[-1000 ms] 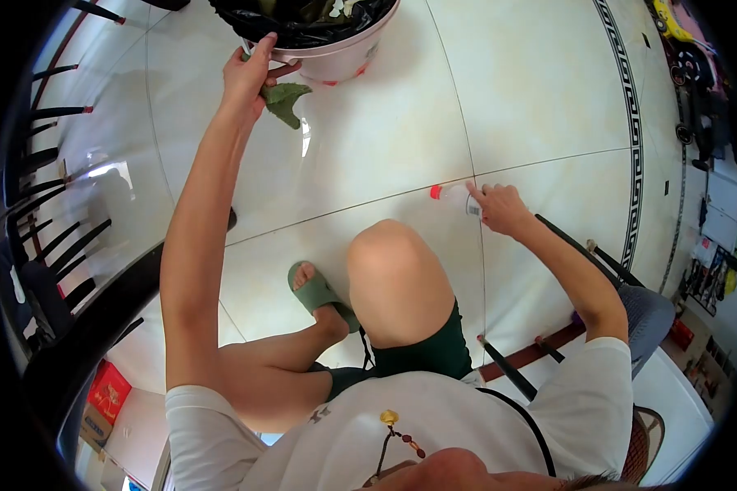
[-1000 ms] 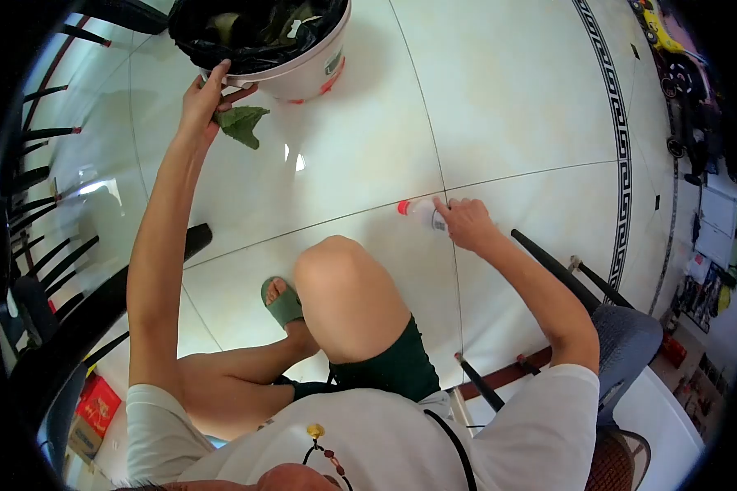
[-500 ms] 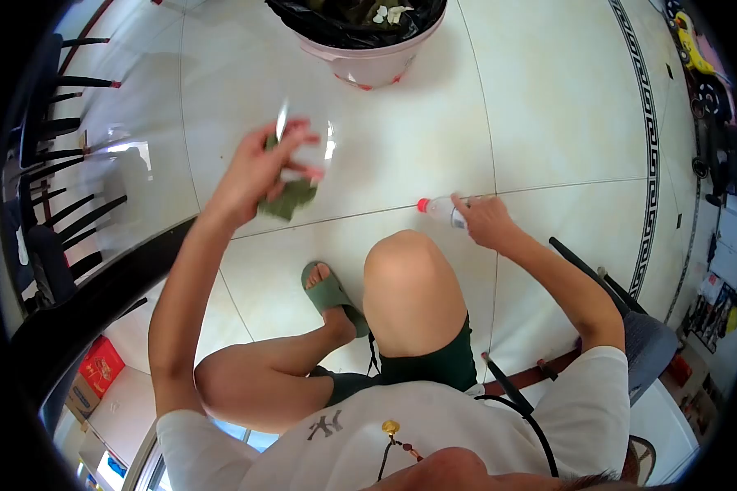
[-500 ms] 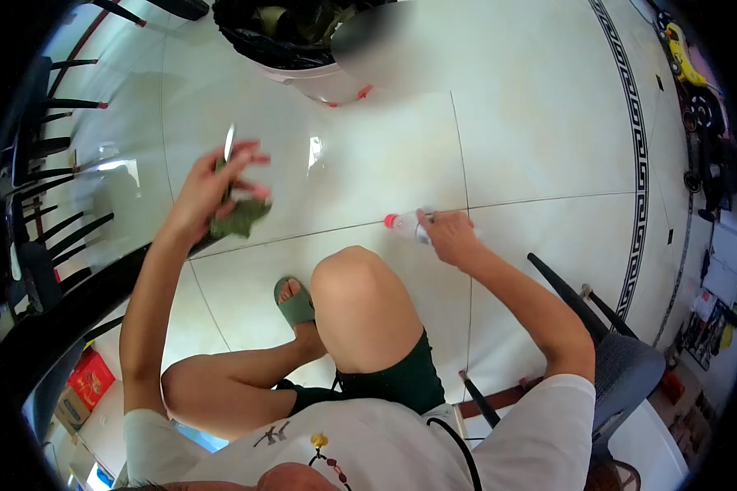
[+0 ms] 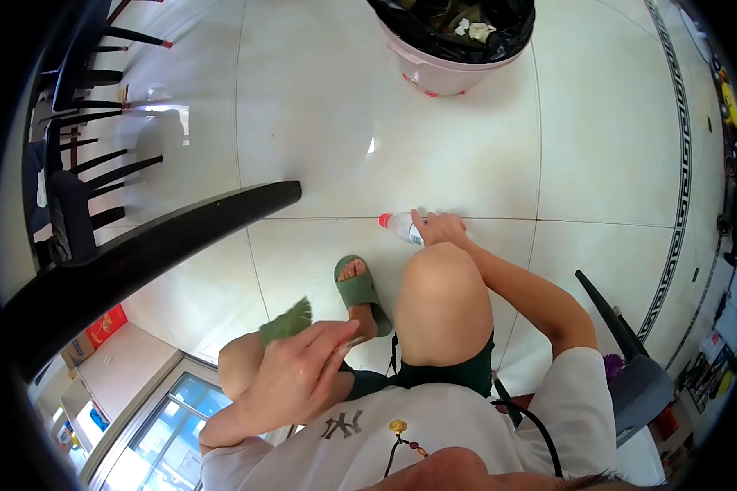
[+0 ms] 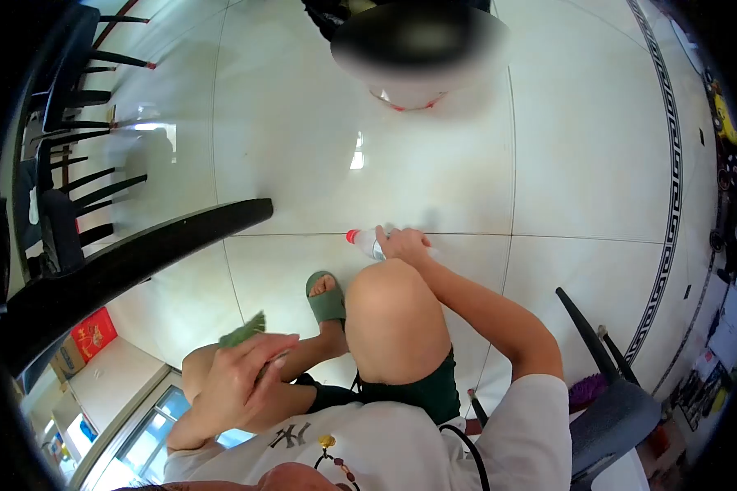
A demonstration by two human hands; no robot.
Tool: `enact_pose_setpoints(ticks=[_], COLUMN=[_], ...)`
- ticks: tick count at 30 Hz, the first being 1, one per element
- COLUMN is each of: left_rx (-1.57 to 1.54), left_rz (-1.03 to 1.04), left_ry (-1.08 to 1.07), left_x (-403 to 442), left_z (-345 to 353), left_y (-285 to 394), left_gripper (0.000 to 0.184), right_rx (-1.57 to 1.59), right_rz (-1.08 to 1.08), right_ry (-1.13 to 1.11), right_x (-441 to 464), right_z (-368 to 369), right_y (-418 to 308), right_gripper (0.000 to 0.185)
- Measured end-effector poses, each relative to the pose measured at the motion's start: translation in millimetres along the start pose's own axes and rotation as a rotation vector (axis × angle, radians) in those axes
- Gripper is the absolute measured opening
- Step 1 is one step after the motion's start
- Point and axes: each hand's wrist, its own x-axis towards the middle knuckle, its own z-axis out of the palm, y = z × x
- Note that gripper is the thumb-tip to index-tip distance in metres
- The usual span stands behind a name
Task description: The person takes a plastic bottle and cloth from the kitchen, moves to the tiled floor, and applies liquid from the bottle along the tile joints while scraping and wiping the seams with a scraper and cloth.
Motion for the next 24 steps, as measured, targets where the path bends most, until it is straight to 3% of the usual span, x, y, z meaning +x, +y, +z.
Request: enact_pose_setpoints(ticks=[2,5,8,14,17,21,24], left_rx=[0.097,0.242,0.275,0.325,0.319,0.426,0.585], left_rz=[-0.033,-0.05,-0.017,0.084,0.128,0.107,0.305], left_ry=[0.029,0.105,0.119,0.167,0.193,0.157,0.231], left_x=[4,7,8,32,51,71,73], left_z=[7,11,13,22,30,33,33], left_y=[-9,-10,-10,3,15,32,72], left_gripper=[0.03,0.034,0.034,0.029,0.022,0.022,0.022], right_rx=[-0.034,0.113,0.282,0.704,0.863,1.053,1.048], right_rz=[-0.009,-0.263,-0.204,0.099,0.262,0.589,0.725], right_ry=[0.031,0.439,0.413,0.692,0.979,0.858,0.844], right_x=[10,13,-24,-105,-131,-168,-178], right_z=[7,49,56,184,227,249,260], right_y=[-8,15,26,37,29,24,31], right_gripper=[0.077,0.082,0.088,0.089,0.089,0.088,0.087])
